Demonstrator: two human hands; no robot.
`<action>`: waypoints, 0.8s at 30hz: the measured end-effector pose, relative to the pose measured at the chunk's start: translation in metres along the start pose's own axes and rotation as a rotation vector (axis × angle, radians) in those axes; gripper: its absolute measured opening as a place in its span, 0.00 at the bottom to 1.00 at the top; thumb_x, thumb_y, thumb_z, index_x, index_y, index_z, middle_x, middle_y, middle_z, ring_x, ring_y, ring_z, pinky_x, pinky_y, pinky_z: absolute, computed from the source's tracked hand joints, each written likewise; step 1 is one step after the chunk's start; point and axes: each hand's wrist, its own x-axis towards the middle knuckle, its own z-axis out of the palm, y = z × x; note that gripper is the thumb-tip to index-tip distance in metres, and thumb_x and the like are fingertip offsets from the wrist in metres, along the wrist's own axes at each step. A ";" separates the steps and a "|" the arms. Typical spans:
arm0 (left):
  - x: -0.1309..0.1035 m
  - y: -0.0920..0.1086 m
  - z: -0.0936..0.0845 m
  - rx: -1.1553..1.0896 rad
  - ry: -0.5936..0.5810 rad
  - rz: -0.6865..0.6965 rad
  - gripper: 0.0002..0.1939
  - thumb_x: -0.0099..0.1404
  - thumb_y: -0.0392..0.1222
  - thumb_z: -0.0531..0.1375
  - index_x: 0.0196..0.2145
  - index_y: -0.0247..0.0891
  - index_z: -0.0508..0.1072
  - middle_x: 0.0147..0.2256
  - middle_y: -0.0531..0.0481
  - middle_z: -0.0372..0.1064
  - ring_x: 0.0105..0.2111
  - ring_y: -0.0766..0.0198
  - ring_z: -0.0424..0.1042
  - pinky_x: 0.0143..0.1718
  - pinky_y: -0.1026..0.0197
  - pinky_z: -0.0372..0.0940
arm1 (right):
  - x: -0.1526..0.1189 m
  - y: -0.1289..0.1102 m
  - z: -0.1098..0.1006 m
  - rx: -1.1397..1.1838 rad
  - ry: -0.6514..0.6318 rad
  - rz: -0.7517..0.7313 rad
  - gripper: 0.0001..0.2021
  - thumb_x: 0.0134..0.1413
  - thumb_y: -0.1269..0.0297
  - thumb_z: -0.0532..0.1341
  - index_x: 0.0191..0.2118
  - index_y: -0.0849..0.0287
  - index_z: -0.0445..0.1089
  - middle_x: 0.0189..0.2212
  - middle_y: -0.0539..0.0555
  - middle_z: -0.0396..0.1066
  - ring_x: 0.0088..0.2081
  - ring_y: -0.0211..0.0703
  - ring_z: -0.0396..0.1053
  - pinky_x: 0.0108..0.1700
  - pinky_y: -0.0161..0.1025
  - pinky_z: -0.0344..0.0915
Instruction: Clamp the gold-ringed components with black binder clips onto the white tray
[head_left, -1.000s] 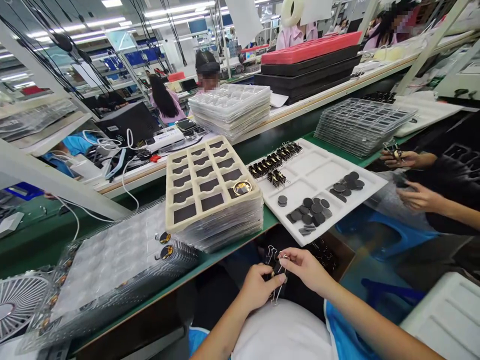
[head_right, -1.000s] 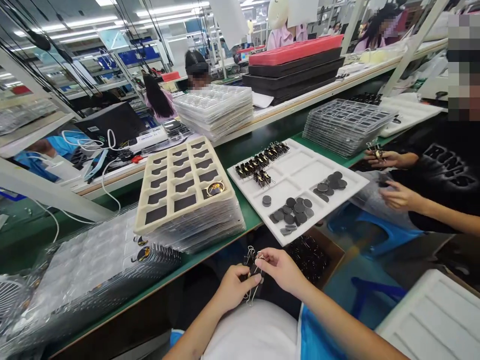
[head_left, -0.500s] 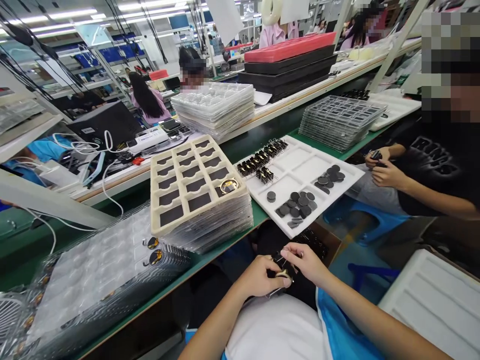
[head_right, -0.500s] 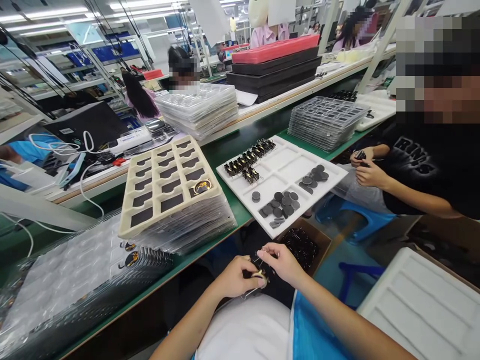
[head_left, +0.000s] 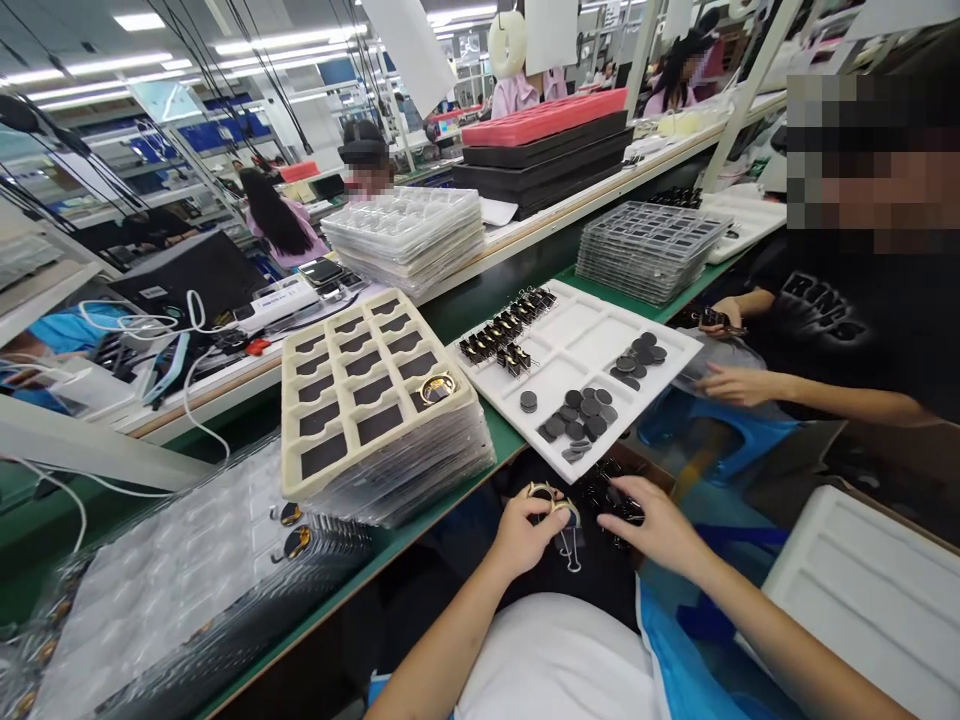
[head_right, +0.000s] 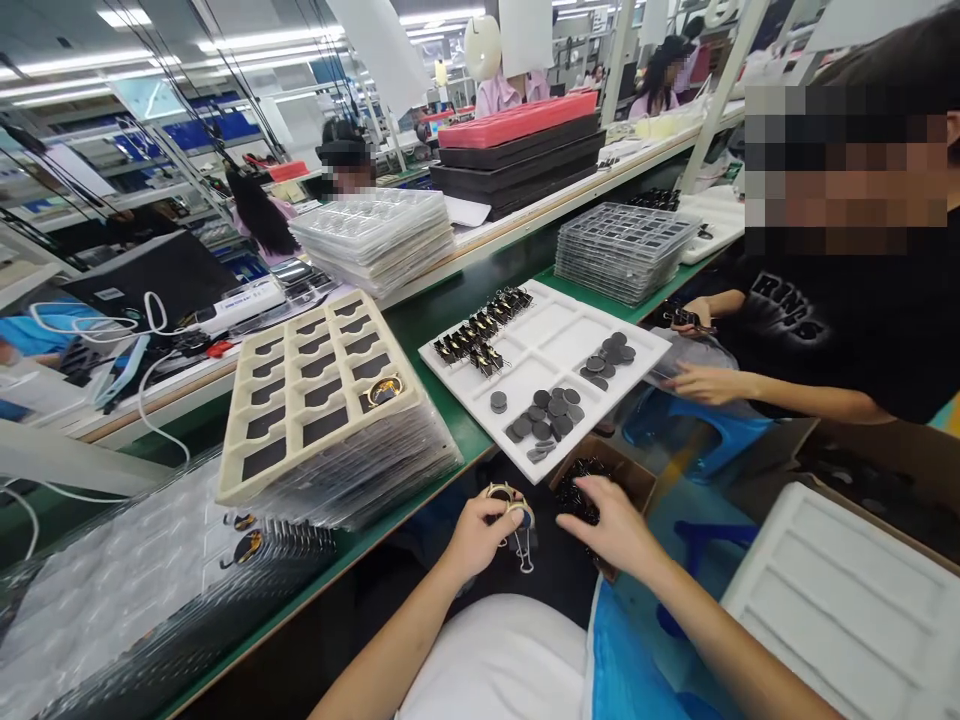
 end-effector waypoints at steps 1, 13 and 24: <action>0.001 0.000 0.002 -0.012 0.044 0.020 0.17 0.66 0.54 0.64 0.33 0.39 0.85 0.44 0.42 0.78 0.48 0.52 0.73 0.54 0.53 0.63 | -0.005 -0.008 0.010 0.150 -0.134 -0.041 0.34 0.43 0.42 0.71 0.53 0.59 0.74 0.51 0.65 0.75 0.52 0.62 0.72 0.51 0.55 0.72; -0.005 0.013 -0.003 -0.113 0.341 0.049 0.22 0.70 0.59 0.59 0.39 0.38 0.83 0.51 0.40 0.76 0.56 0.49 0.69 0.59 0.50 0.61 | -0.017 -0.048 0.062 0.900 -0.396 0.069 0.27 0.37 0.52 0.79 0.43 0.58 0.76 0.39 0.56 0.76 0.37 0.46 0.74 0.37 0.43 0.75; 0.022 0.015 0.036 -0.387 0.275 -0.010 0.26 0.66 0.64 0.61 0.42 0.37 0.82 0.49 0.41 0.77 0.54 0.52 0.72 0.59 0.52 0.63 | -0.011 -0.049 0.037 0.390 -0.138 -0.076 0.20 0.54 0.46 0.66 0.24 0.58 0.73 0.21 0.52 0.72 0.26 0.44 0.67 0.31 0.39 0.64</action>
